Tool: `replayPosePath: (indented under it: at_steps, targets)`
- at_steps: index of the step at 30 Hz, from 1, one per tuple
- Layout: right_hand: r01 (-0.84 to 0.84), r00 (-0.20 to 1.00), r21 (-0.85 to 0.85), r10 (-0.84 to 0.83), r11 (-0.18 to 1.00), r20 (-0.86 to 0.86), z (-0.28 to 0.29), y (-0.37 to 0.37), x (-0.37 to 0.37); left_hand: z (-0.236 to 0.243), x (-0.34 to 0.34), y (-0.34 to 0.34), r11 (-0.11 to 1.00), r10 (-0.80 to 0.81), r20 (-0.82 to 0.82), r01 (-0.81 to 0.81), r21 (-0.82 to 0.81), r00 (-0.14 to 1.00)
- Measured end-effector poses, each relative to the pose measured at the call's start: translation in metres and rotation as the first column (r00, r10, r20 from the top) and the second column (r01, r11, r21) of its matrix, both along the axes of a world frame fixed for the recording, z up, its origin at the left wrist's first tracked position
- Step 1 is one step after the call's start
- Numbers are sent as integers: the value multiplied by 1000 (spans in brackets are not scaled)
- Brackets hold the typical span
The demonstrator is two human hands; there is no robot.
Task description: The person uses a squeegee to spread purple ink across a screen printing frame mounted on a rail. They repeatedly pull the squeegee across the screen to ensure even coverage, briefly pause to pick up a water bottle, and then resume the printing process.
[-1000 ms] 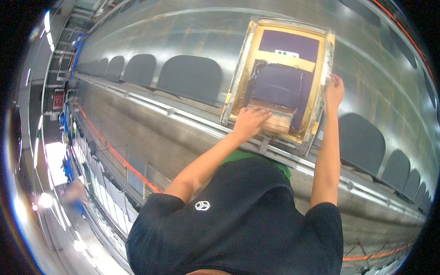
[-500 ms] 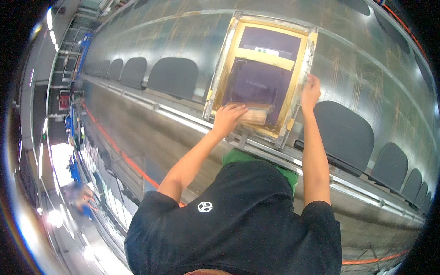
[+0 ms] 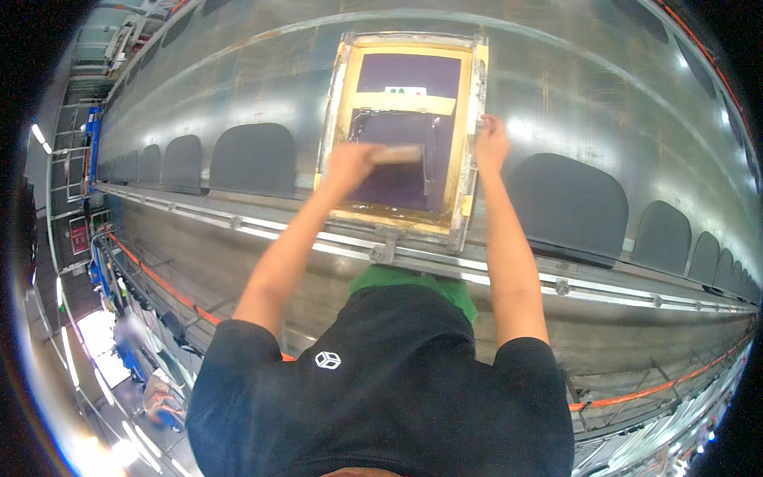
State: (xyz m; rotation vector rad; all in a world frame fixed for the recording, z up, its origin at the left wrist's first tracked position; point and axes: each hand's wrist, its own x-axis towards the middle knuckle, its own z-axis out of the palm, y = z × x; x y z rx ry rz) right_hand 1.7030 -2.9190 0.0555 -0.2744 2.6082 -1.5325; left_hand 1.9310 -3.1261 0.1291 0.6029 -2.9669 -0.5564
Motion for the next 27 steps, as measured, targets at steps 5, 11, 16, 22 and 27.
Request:
replayPosePath:
  at_steps: [5,11,16,22,27]
  targets:
    - [24,1000,-23,-24,999,9,-3,-2,-1,-1,-57,-32,994,-60,22,61,-91,998]
    - [-7,998,24,6,1000,65,-5,0,-3,-27,44,55,984,-67,34,71,-161,997]
    - [-36,999,-73,34,997,-23,-28,6,-10,-24,-9,16,999,30,-117,-33,-22,993]
    - [-118,992,-158,123,980,19,-50,9,-19,-41,-55,5,984,46,-26,-50,-172,999]
    - [-95,994,-87,89,992,-65,-48,7,-19,-53,43,66,984,-63,129,82,-156,990]
